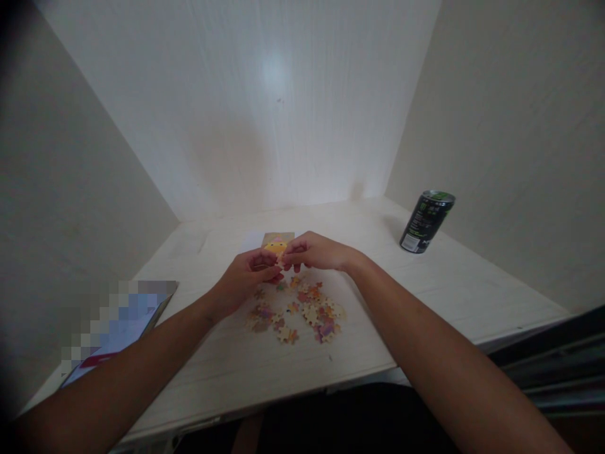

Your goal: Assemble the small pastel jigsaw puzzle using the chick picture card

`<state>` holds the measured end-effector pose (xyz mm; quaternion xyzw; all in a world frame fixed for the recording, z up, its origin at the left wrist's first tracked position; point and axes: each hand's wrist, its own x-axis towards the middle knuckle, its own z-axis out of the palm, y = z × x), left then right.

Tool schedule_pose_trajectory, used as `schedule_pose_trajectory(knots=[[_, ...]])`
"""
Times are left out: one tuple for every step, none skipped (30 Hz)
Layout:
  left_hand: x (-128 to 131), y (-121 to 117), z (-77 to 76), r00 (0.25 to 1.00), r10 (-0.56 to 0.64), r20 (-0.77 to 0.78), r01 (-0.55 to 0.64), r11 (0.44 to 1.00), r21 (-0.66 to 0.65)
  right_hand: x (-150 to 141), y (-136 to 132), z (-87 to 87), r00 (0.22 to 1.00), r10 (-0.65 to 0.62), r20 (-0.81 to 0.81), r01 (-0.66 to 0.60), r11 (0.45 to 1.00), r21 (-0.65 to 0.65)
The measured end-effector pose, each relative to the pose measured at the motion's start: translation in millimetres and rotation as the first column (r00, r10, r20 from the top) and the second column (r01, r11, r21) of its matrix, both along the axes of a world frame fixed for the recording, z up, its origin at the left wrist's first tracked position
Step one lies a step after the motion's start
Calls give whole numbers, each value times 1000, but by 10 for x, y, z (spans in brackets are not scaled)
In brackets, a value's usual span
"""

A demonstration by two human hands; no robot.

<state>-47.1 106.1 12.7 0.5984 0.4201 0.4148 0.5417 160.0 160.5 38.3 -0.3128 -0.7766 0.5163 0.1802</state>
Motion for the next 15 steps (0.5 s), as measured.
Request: schedule_pose_trajectory(knots=[[1, 1, -4, 1000, 7, 2, -7, 1000, -2, -6, -1, -5, 1000, -16, -11, 16, 1000, 2], [0, 6, -11, 1000, 17, -5, -17, 1000, 4, -13, -1, -12, 999, -36, -20, 36, 999, 6], [-2, 14, -22, 999, 31, -19, -30, 999, 21, -22, -1, -20, 998, -55, -29, 56, 998, 9], [-6, 24, -34, 998, 50, -41, -48, 998, 49, -32, 0, -29, 997, -73, -36, 73, 997, 9], [-12, 36, -47, 995, 74, -69, -69, 994, 84, -43, 0, -37, 995, -86, -41, 86, 996, 6], [-17, 47, -57, 990, 103, -98, -91, 988, 121, -53, -1, -44, 995, -94, -42, 94, 996, 2], [-21, 56, -63, 983, 134, -124, -113, 981, 158, -64, -3, -49, 994, -98, -43, 98, 995, -3], [-25, 62, -64, 976, 159, -145, -131, 974, 186, -74, -5, -53, 994, -102, -45, 102, 995, -5], [-25, 64, -58, 972, 176, -157, -143, 969, 203, -83, -8, -56, 993, -107, -47, 107, 994, -5], [-24, 63, -46, 970, 182, -159, -149, 968, 203, -92, -11, -59, 992, -112, -50, 112, 994, -3], [-21, 59, -28, 972, 180, -149, -151, 971, 187, -101, -14, -61, 992, -117, -56, 118, 993, 3], [-16, 54, -8, 976, 173, -130, -152, 976, 158, -109, -16, -64, 990, -123, -64, 124, 992, 13], [-11, 48, 15, 981, 163, -104, -151, 982, 118, -118, -17, -67, 989, -128, -75, 130, 991, 25], [-7, 44, 37, 985, 153, -75, -147, 986, 75, -128, -18, -70, 987, -134, -89, 137, 990, 39], [-5, 42, 55, 988, 145, -49, -144, 989, 35, -137, -19, -71, 985, -140, -104, 146, 988, 53]])
